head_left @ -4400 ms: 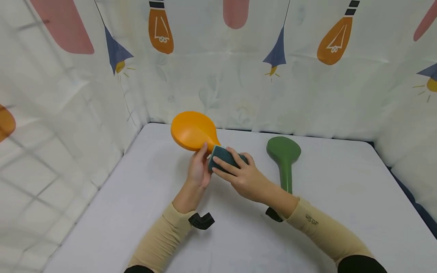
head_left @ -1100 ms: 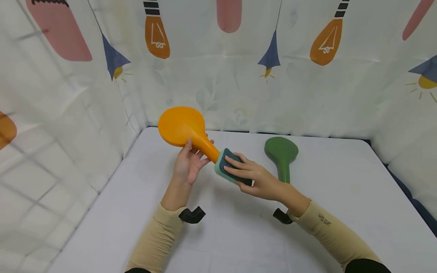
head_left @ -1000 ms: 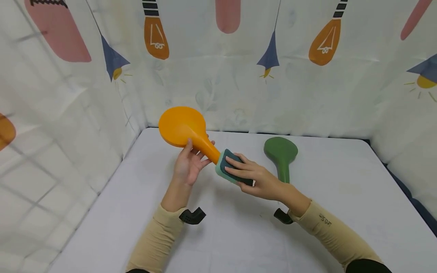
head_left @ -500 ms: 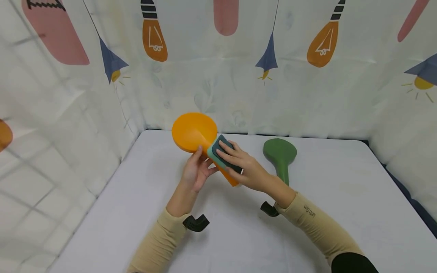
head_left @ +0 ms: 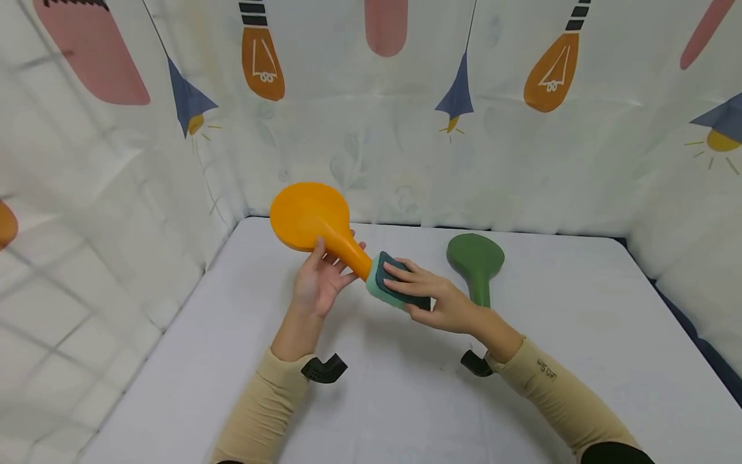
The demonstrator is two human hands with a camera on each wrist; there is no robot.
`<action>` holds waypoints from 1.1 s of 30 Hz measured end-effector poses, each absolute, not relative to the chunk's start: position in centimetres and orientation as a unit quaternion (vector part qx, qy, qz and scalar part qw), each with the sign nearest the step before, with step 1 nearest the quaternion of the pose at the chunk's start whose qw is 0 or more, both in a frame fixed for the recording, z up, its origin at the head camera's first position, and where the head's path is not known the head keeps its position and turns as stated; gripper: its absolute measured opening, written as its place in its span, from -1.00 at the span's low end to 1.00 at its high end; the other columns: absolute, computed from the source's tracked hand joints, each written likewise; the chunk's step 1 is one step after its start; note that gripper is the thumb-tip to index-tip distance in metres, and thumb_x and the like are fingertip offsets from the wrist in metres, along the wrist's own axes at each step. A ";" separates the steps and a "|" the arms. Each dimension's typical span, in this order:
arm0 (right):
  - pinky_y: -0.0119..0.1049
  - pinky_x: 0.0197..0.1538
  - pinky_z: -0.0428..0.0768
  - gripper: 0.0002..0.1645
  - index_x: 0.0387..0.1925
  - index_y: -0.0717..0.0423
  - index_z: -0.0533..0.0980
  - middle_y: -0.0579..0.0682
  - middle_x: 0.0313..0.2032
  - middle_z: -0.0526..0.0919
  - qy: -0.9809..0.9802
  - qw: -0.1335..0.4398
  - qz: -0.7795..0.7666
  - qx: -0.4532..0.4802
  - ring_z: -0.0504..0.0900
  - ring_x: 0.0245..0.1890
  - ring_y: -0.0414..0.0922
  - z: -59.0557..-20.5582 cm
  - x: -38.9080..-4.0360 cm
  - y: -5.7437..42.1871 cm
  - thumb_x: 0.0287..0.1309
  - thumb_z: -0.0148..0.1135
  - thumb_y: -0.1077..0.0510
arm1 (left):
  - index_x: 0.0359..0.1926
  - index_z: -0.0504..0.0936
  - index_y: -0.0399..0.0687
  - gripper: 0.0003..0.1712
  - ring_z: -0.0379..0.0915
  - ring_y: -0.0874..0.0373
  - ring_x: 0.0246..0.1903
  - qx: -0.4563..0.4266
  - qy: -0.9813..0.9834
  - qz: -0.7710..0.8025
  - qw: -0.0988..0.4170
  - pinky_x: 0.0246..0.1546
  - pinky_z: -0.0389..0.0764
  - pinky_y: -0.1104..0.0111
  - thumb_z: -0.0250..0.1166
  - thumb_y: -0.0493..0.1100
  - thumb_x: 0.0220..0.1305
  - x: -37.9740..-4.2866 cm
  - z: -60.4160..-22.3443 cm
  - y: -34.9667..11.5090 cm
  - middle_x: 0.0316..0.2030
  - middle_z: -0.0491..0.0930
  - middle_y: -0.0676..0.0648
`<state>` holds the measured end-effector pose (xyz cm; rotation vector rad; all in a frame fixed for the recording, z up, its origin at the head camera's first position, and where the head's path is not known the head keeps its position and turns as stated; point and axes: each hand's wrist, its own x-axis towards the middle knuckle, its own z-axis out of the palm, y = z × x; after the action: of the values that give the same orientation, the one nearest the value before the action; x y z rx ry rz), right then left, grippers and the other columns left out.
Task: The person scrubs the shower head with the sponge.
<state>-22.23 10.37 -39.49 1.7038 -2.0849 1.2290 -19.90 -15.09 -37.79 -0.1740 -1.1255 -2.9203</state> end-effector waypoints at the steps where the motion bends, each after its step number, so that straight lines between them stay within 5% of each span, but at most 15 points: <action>1: 0.12 0.43 0.23 -0.24 0.43 0.16 0.42 0.14 0.47 0.32 -0.701 0.090 0.418 0.570 0.17 0.49 0.26 -39.4 -22.4 10.3 0.19 0.26 0.49 | 0.53 0.15 0.03 -0.47 0.38 -0.25 0.27 -0.059 -0.361 -0.931 -0.001 -0.07 0.68 -0.05 -0.13 0.01 0.68 -19.9 -37.8 -14.9 0.24 0.44 -0.18; 12: 0.09 0.46 0.19 -0.28 0.46 0.27 0.33 0.20 0.51 0.22 -0.731 0.120 0.422 0.522 0.10 0.53 0.22 -38.1 -22.4 8.2 0.30 0.27 0.42 | 0.39 0.30 -0.12 -0.57 0.52 0.07 -0.05 -0.066 -0.427 -0.902 -0.009 -0.14 0.70 0.16 -0.13 -0.04 0.69 -19.5 -38.3 -13.3 0.07 0.52 -0.07; 19: 0.13 0.38 0.32 -0.17 0.44 0.14 0.41 0.16 0.47 0.30 -0.711 0.163 0.378 0.571 0.17 0.48 0.31 -38.7 -22.0 8.7 0.13 0.37 0.47 | 0.42 0.26 -0.05 -0.55 0.51 0.02 0.04 -0.056 -0.409 -0.911 -0.004 -0.10 0.71 0.16 -0.14 -0.01 0.69 -19.6 -38.1 -13.8 0.13 0.51 -0.08; 27: 0.19 0.30 0.43 -0.21 0.37 0.11 0.50 0.13 0.42 0.41 -0.706 0.178 0.321 0.605 0.25 0.44 0.33 -39.8 -21.5 10.2 0.05 0.43 0.38 | 0.56 0.09 0.07 -0.45 0.27 -0.27 0.36 -0.053 -0.384 -0.922 -0.010 0.06 0.60 -0.12 -0.13 0.01 0.68 -19.4 -37.9 -14.7 0.31 0.36 -0.18; 33: 0.15 0.37 0.35 -0.20 0.44 0.15 0.41 0.17 0.46 0.32 -0.703 0.163 0.369 0.586 0.19 0.47 0.31 -39.0 -22.4 9.7 0.16 0.37 0.43 | 0.51 0.15 0.03 -0.48 0.43 -0.13 0.24 -0.066 -0.396 -0.915 -0.029 0.00 0.66 -0.01 -0.13 0.04 0.68 -19.5 -38.1 -14.2 0.27 0.42 -0.14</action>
<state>-22.36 9.74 -39.02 1.6722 -2.0034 1.0510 -19.53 -14.22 -38.15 -0.2112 -1.2676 -2.9299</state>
